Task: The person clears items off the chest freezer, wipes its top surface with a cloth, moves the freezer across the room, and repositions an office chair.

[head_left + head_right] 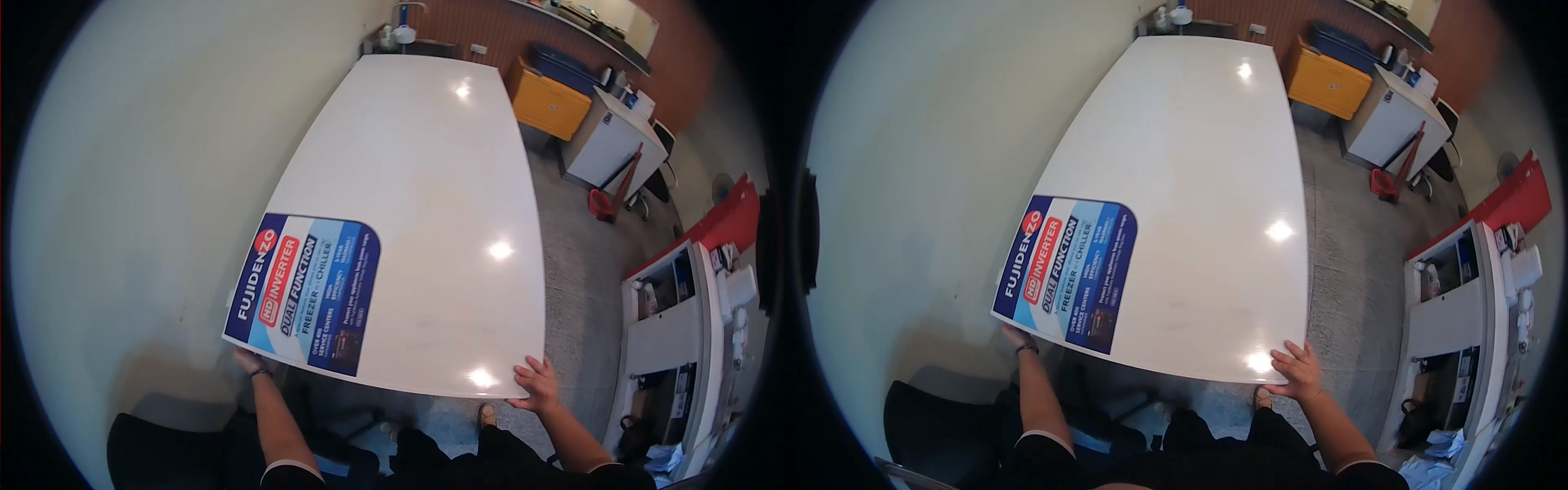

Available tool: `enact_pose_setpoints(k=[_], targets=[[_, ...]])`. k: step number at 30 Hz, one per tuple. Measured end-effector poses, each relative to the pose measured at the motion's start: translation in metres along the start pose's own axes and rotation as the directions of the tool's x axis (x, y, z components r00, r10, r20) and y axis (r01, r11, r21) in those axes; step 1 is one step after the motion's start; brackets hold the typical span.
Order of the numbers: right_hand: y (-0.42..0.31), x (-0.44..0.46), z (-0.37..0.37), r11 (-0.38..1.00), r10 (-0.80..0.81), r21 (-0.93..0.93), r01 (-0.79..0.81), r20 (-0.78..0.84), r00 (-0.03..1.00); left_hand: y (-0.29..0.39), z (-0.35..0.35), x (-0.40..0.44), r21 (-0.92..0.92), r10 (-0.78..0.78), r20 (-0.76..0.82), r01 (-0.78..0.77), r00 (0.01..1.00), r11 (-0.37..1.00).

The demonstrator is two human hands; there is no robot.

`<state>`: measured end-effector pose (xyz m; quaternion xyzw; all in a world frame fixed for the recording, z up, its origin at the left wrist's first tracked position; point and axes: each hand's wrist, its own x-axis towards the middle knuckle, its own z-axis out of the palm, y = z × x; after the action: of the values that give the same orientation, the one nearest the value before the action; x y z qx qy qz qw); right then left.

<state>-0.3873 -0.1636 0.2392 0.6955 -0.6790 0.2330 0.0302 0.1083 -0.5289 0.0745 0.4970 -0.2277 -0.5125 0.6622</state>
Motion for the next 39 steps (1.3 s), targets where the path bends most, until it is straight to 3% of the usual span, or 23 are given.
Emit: enact_pose_setpoints(k=[1, 2, 4, 5, 9, 11, 13, 14, 16, 17, 18, 20, 21, 23, 25, 27, 31, 33, 35, 37, 39], targets=[[-0.001, 0.000, -0.002, 1.000, 0.012, -0.006, -0.012, 0.036, 0.999, 0.006, -0.003, -0.005, -0.023, -0.168, -0.119, 0.166, 0.979, 0.986], [0.000, -0.003, -0.001, 0.999, 0.025, 0.025, -0.026, 0.035, 0.999, 0.020, 0.005, -0.023, 0.040, -0.213, -0.195, 0.225, 0.957, 0.974], [0.005, -0.009, 0.000, 0.997, 0.032, 0.069, -0.032, 0.004, 0.999, 0.042, 0.017, -0.060, 0.044, -0.109, -0.391, 0.137, 0.914, 0.990], [0.007, -0.010, 0.000, 0.994, 0.026, 0.110, -0.026, 0.000, 1.000, 0.054, 0.030, -0.081, 0.051, -0.082, -0.369, 0.108, 0.926, 0.993], [0.015, -0.013, -0.013, 0.932, -0.017, 0.360, 0.027, -0.032, 0.999, 0.091, 0.105, -0.225, 0.230, 0.386, -0.294, -0.328, 0.874, 0.916], [0.038, -0.036, -0.041, 0.878, -0.049, 0.476, 0.044, -0.002, 0.999, 0.098, 0.151, -0.283, 0.239, 0.460, -0.209, -0.411, 0.863, 0.880], [0.062, -0.067, -0.078, 0.724, -0.053, 0.687, 0.057, -0.027, 0.998, 0.101, 0.200, -0.324, 0.236, 0.545, -0.084, -0.514, 0.835, 0.825], [0.089, -0.093, -0.086, 0.793, -0.062, 0.608, 0.039, 0.016, 0.998, 0.102, 0.229, -0.342, 0.224, 0.569, -0.032, -0.549, 0.822, 0.805], [0.147, -0.142, -0.099, 0.852, 0.098, 0.485, -0.199, 0.225, 0.969, 0.102, 0.286, -0.383, 0.153, 0.576, 0.050, -0.576, 0.816, 0.803], [0.181, -0.174, -0.091, 0.729, 0.307, 0.490, -0.477, 0.389, 0.869, 0.100, 0.310, -0.399, 0.150, 0.572, 0.053, -0.573, 0.819, 0.806], [0.209, -0.203, -0.085, 0.541, 0.468, 0.445, -0.714, 0.546, 0.695, 0.097, 0.331, -0.413, 0.133, 0.573, 0.097, -0.581, 0.814, 0.803], [0.251, -0.220, -0.100, 0.654, 0.480, 0.079, -0.752, 0.725, 0.494, 0.101, 0.374, -0.446, 0.094, 0.570, 0.165, -0.588, 0.805, 0.803], [0.265, -0.216, -0.099, 0.648, 0.483, 0.085, -0.757, 0.723, 0.494, 0.103, 0.385, -0.452, 0.093, 0.571, 0.176, -0.590, 0.802, 0.802], [0.288, -0.196, -0.098, 0.728, 0.293, 0.212, -0.652, 0.763, 0.576, 0.109, 0.408, -0.465, -0.132, 0.679, 0.316, -0.679, 0.662, 0.723], [0.301, -0.153, -0.105, 0.727, 0.248, 0.279, -0.627, 0.745, 0.619, 0.119, 0.433, -0.486, -0.087, 0.694, 0.249, -0.698, 0.675, 0.710], [0.320, -0.109, -0.103, 0.682, 0.181, 0.413, -0.604, 0.705, 0.686, 0.122, 0.451, -0.490, -0.138, 0.776, 0.280, -0.776, 0.565, 0.615], [0.390, -0.027, -0.103, 0.621, 0.074, 0.569, -0.539, 0.642, 0.763, 0.107, 0.506, -0.491, -0.229, 0.827, 0.262, -0.801, 0.497, 0.554], [0.436, 0.003, -0.115, 0.538, 0.255, 0.604, -0.588, 0.548, 0.796, 0.098, 0.542, -0.480, -0.189, 0.886, 0.191, -0.870, 0.421, 0.455], [0.498, 0.004, -0.097, 0.391, 0.476, 0.612, -0.688, 0.505, 0.720, 0.091, 0.589, -0.462, -0.161, 0.904, 0.142, -0.892, 0.404, 0.423], [0.553, -0.019, -0.095, 0.440, 0.657, 0.483, -0.757, 0.401, 0.638, 0.085, 0.634, -0.447, -0.242, 0.921, 0.228, -0.898, 0.315, 0.367], [0.617, -0.081, -0.073, 0.423, 0.781, 0.197, -0.884, 0.416, 0.466, 0.073, 0.680, -0.433, -0.263, 0.929, 0.222, -0.899, 0.298, 0.351]])
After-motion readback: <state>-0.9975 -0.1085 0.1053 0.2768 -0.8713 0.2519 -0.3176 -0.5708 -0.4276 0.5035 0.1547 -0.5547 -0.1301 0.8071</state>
